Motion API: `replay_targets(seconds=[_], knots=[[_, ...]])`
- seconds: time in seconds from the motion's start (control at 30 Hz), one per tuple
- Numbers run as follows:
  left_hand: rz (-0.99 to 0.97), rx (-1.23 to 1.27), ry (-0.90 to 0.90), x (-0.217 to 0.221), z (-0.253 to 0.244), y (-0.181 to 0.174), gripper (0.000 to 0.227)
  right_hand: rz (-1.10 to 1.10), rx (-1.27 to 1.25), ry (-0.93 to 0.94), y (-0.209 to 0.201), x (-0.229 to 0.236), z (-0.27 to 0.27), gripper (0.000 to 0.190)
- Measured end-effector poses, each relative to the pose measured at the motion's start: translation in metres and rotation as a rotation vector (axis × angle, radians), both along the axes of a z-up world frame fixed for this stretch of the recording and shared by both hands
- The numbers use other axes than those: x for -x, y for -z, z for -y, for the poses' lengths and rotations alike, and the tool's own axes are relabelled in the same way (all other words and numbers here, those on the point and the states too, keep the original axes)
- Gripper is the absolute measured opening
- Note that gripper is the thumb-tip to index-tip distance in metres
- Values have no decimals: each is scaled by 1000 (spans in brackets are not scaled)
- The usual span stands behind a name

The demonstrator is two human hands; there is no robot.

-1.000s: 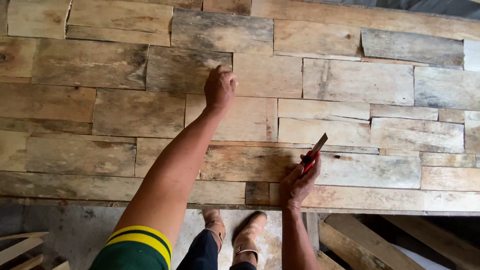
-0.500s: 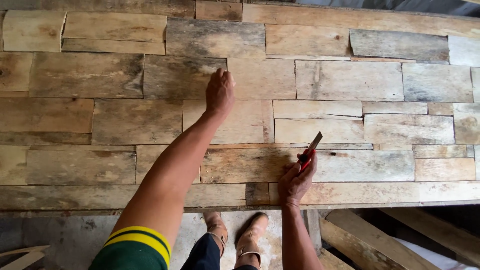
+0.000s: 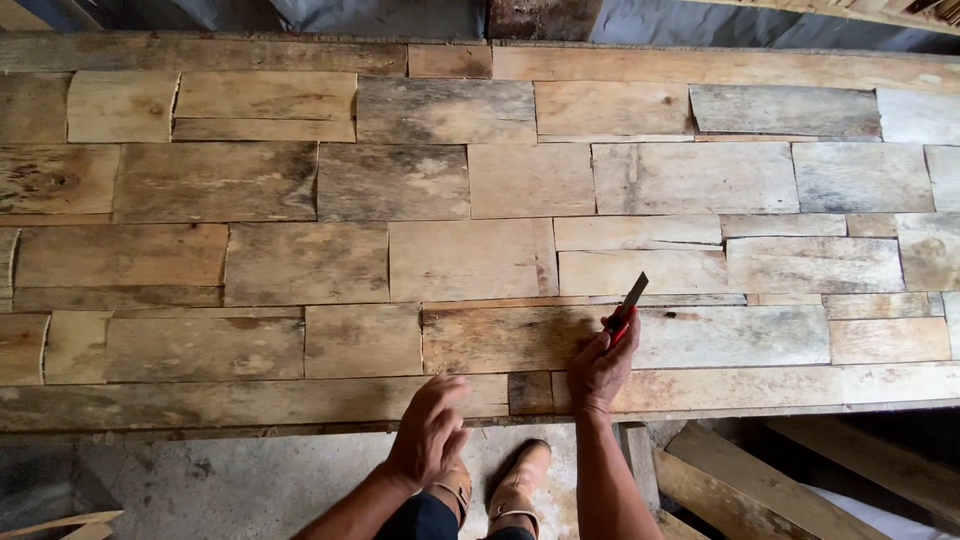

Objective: Using a utility knife to trim and adjust thin wooden tiles on a flat surface.

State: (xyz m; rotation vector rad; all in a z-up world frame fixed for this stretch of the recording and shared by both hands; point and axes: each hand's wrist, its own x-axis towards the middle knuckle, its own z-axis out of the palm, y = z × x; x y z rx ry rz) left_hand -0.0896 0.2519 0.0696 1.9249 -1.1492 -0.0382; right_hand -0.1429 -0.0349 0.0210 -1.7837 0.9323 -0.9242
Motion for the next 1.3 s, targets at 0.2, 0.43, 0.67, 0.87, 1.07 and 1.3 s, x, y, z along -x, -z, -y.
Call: replay_targets(seconds=[0.2,0.43,0.67,0.87,1.07,1.3], knots=[[68,-30,-220,18,-30,15,57,0,-56,21,-6,-3,-4,61],[137,-188,-352,20,-8,25,86,-18,-28,7,2,1,0,63],[233,-429,-423,20,-5,30,87,-29,114,-42,-11,1,-1,65],[244,-468,-420,20,-3,41,88,-95,-73,-70,-27,0,2,66],[265,-444,-415,21,-6,42,88,-87,149,-119,-21,-2,-7,69],[162,-311,-379,20,-12,26,81,72,-65,-390,-14,-44,-100,67]])
